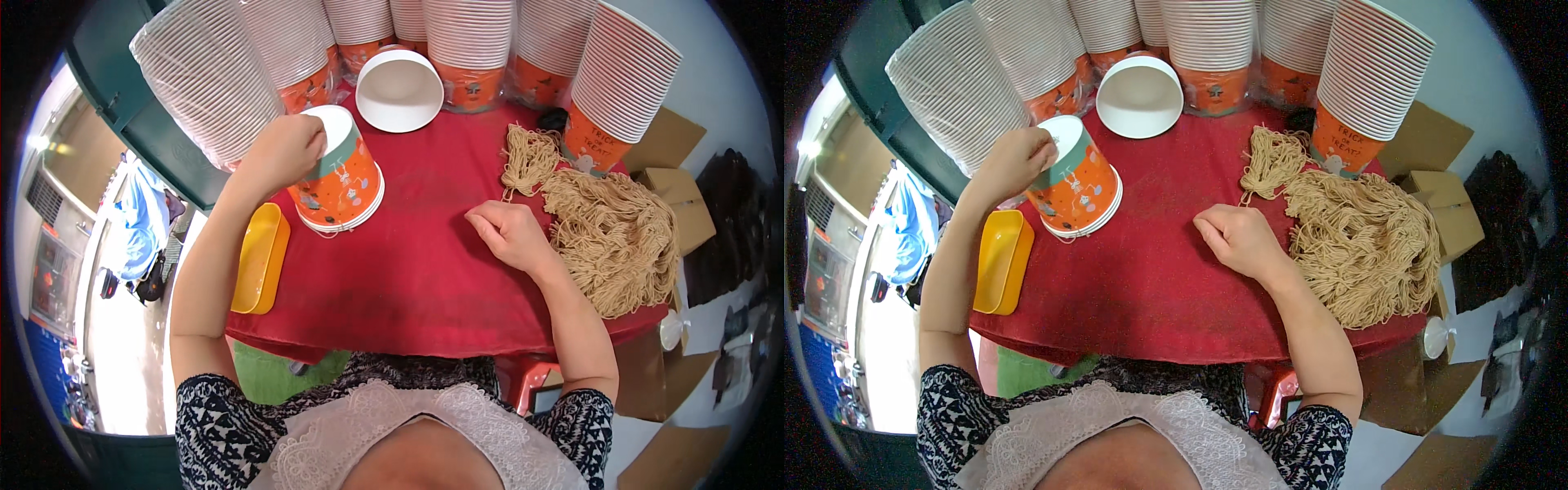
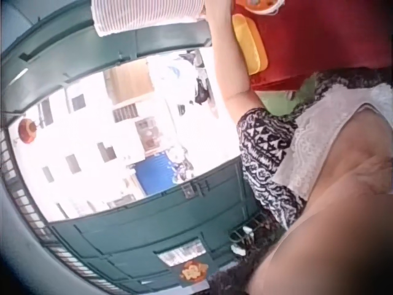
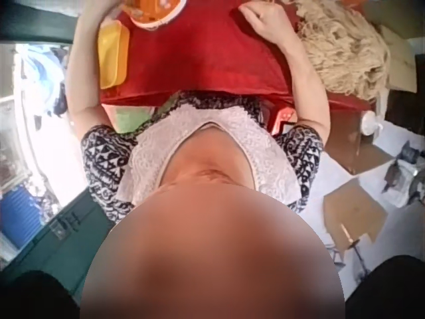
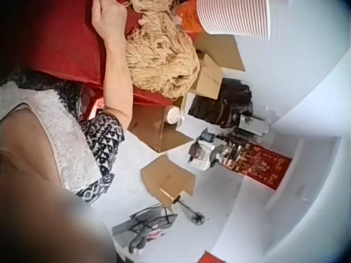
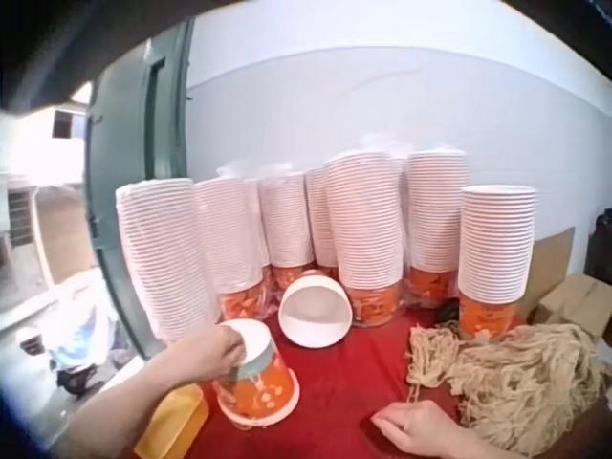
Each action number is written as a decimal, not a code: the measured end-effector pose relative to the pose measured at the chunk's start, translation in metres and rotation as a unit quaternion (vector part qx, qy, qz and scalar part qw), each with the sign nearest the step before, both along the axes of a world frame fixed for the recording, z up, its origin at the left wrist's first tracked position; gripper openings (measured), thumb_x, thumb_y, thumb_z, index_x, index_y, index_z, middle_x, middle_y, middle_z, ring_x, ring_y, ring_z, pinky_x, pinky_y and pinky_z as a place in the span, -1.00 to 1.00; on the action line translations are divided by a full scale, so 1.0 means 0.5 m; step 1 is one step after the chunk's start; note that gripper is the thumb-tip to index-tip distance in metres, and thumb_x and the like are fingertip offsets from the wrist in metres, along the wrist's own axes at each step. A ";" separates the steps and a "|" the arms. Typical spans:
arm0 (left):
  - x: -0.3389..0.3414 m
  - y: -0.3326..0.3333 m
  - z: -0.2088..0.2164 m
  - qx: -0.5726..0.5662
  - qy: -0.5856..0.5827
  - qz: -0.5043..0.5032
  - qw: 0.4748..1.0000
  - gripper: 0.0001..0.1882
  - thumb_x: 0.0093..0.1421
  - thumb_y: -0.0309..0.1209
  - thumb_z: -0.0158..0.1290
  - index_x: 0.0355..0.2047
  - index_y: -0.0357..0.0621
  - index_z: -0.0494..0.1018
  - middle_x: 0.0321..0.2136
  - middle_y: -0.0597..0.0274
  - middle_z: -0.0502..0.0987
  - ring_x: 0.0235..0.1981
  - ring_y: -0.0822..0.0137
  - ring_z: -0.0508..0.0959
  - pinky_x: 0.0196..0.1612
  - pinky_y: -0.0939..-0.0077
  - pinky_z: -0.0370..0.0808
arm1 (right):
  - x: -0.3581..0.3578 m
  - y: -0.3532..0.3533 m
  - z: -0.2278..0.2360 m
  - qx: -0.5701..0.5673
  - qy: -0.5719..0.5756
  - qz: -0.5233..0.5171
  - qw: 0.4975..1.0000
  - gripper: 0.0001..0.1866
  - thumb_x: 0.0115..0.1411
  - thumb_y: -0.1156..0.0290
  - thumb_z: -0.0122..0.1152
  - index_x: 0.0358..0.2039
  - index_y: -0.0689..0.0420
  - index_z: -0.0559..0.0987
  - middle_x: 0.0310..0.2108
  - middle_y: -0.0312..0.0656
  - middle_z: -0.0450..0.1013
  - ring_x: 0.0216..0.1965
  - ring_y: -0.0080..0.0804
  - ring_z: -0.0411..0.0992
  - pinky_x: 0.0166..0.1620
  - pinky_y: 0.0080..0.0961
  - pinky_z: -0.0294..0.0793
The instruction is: Attaching and knotting strings onto paper buckets for packaging.
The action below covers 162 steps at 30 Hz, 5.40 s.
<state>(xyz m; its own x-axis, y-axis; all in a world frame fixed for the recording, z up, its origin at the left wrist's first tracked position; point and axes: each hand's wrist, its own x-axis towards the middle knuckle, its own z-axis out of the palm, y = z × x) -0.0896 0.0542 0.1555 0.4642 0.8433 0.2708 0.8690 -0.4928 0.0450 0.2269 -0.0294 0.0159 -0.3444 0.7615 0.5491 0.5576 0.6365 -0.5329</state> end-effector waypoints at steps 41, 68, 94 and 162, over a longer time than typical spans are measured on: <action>0.215 0.343 0.035 -0.053 0.141 0.040 0.988 -0.38 0.03 -0.35 0.20 0.05 -0.45 0.30 0.01 -0.27 0.44 -0.01 -0.12 0.53 -0.02 0.14 0.54 | 0.000 -0.002 -0.004 -0.036 -0.019 -0.018 0.999 -0.81 0.20 0.35 0.13 -0.39 0.20 0.61 -0.39 -0.03 0.55 -0.34 -0.04 0.53 -0.28 -0.22 0.51; 0.253 0.301 0.062 0.092 0.172 0.020 0.981 -0.79 0.11 -0.54 -0.03 -0.28 -0.28 0.56 -0.27 -0.12 0.61 -0.22 -0.06 0.62 -0.23 0.07 0.57 | 0.002 0.004 0.001 -0.018 0.099 -0.116 0.988 -0.71 0.19 0.34 0.22 -0.13 0.22 0.56 -0.23 0.00 0.57 -0.26 -0.16 0.57 -0.21 -0.36 0.54; 0.345 0.309 0.341 0.199 -0.126 -0.171 0.957 -0.37 0.05 -0.20 0.21 0.09 -0.26 0.35 0.05 -0.36 0.38 0.10 -0.24 0.37 0.18 0.13 0.32 | 0.017 0.018 -0.010 -0.083 0.628 -0.053 0.772 -0.58 0.17 0.54 0.06 0.06 0.26 0.35 -0.07 -0.19 0.37 -0.06 -0.38 0.34 0.05 -0.44 0.34; 0.244 0.360 0.342 0.516 -0.032 0.017 0.856 -0.50 0.06 -0.09 0.08 -0.24 -0.36 0.47 -0.15 -0.20 0.45 -0.10 -0.08 0.44 -0.01 0.00 0.37 | 0.131 -0.037 0.183 0.046 0.664 -0.112 0.738 -0.51 0.27 0.29 0.08 0.13 0.27 0.31 -0.05 -0.10 0.43 -0.03 -0.26 0.45 0.01 -0.33 0.48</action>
<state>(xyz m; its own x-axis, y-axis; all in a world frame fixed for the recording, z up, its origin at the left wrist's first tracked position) 0.0322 0.2343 0.3262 0.4006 0.1527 0.9034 0.8954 -0.2741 -0.3508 0.2925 -0.0480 0.1073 0.6724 0.6565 0.3418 -0.3218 0.6752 -0.6637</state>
